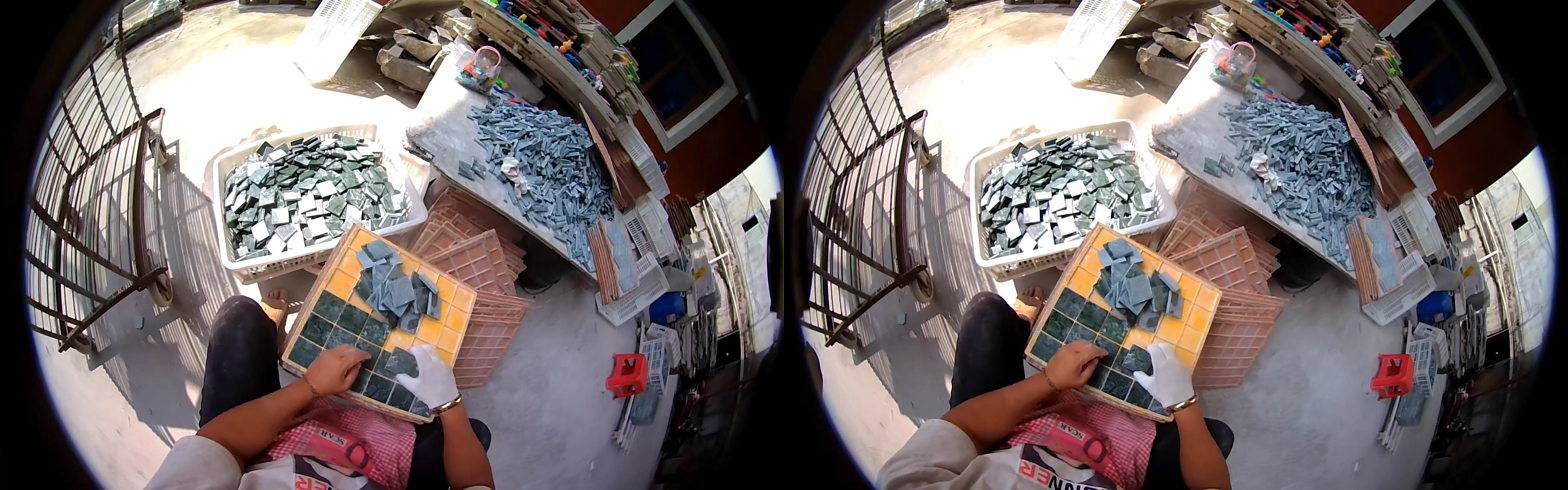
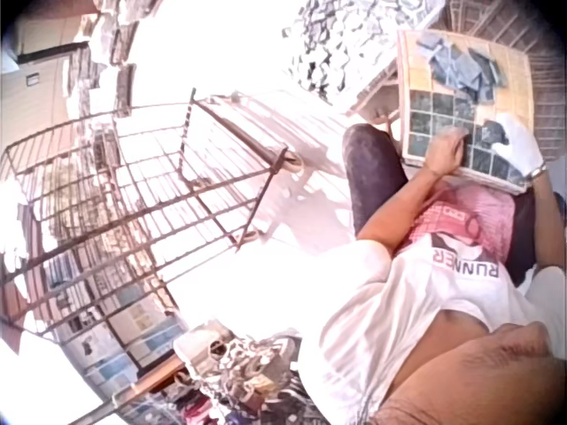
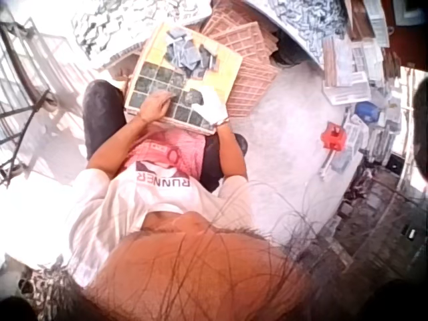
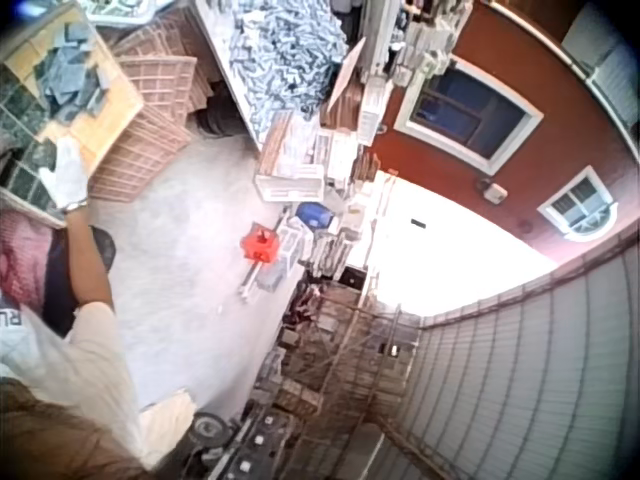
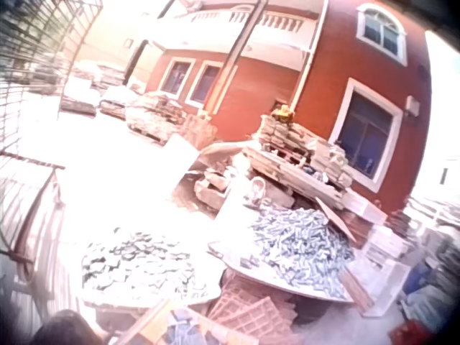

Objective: The person places small green tiles into a grid frame, arranging them one by one. They handle the frame and tiles with gloved hands, occasionally adjusting the frame and picking tiles from a nearby basket.

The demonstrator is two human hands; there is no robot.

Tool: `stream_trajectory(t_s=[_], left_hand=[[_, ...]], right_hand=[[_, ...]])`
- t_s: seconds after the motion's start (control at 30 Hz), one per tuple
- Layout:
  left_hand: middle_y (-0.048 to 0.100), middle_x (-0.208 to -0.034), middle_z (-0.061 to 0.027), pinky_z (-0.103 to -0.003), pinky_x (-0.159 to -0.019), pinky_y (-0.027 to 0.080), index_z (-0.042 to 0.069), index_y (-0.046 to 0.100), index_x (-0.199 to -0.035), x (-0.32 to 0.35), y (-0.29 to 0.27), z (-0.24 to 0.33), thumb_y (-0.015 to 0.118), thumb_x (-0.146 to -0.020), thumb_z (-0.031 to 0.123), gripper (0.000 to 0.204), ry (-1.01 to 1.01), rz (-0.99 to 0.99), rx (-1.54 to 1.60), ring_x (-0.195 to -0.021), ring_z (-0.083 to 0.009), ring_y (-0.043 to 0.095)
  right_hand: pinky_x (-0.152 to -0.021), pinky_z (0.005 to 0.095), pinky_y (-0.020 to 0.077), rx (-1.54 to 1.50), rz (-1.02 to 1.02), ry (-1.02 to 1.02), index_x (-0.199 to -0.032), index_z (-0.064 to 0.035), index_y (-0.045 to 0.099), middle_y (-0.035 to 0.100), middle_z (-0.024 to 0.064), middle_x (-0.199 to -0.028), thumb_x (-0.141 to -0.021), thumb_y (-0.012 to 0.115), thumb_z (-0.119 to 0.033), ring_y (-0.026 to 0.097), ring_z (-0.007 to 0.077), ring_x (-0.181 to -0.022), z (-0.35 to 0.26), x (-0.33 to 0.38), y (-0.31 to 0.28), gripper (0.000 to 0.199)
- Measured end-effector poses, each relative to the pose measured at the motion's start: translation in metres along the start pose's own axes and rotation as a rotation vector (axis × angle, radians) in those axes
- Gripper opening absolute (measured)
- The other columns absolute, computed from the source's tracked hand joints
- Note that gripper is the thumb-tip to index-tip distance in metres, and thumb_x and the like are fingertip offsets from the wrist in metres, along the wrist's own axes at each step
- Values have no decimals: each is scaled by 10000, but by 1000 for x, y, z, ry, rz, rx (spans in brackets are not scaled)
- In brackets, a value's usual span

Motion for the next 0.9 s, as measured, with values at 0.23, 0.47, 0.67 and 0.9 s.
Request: stream_trajectory(t_s=[0.23, 0.47, 0.67, 0.9], left_hand=[[569, -782, -135, -395, -671, 458, 46, 578, -949, -2, -4, 4, 551, -745, -8, 213, 15, 16, -7, -747, -324, 559], [574, -780, -134, -397, -681, 458, 43, 580, -939, -1, -3, 2, 554, -740, -4, 206, -4, 15, -21, -757, -324, 560], [549, -781, -141, -395, -679, 463, 41, 567, -952, -4, -4, 5, 538, -748, 12, 208, 31, 26, -14, -754, -323, 553], [566, -775, -137, -402, -681, 460, 47, 579, -940, -2, -5, 5, 548, -741, 6, 206, -15, 0, -26, -763, -329, 555]], right_hand=[[-751, 385, 475, -112, 13, 172, -1012, -23, 512, 522, 149, -948, -627, 738, -204, 546, 316, -867, 59, -10, -9, 482], [-670, 327, 474, -235, 42, 155, -960, -4, 583, 536, 127, -905, -645, 729, -187, 560, 223, -716, 54, -10, -9, 393], [-736, 382, 458, -67, 30, 73, -942, -13, 583, 549, 159, -929, -692, 699, -219, 552, 313, -863, 43, -15, 0, 344], [-709, 398, 473, -60, 206, 192, -1055, -48, 536, 567, 139, -1001, -719, 684, -240, 569, 317, -892, 47, -40, -12, 415]])
Point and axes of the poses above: each hand's wrist, its own x-axis away from the middle knuckle, its own y-axis out of the palm, z = x × y, the point moved 7 cm from there along -x, towards the middle knuckle
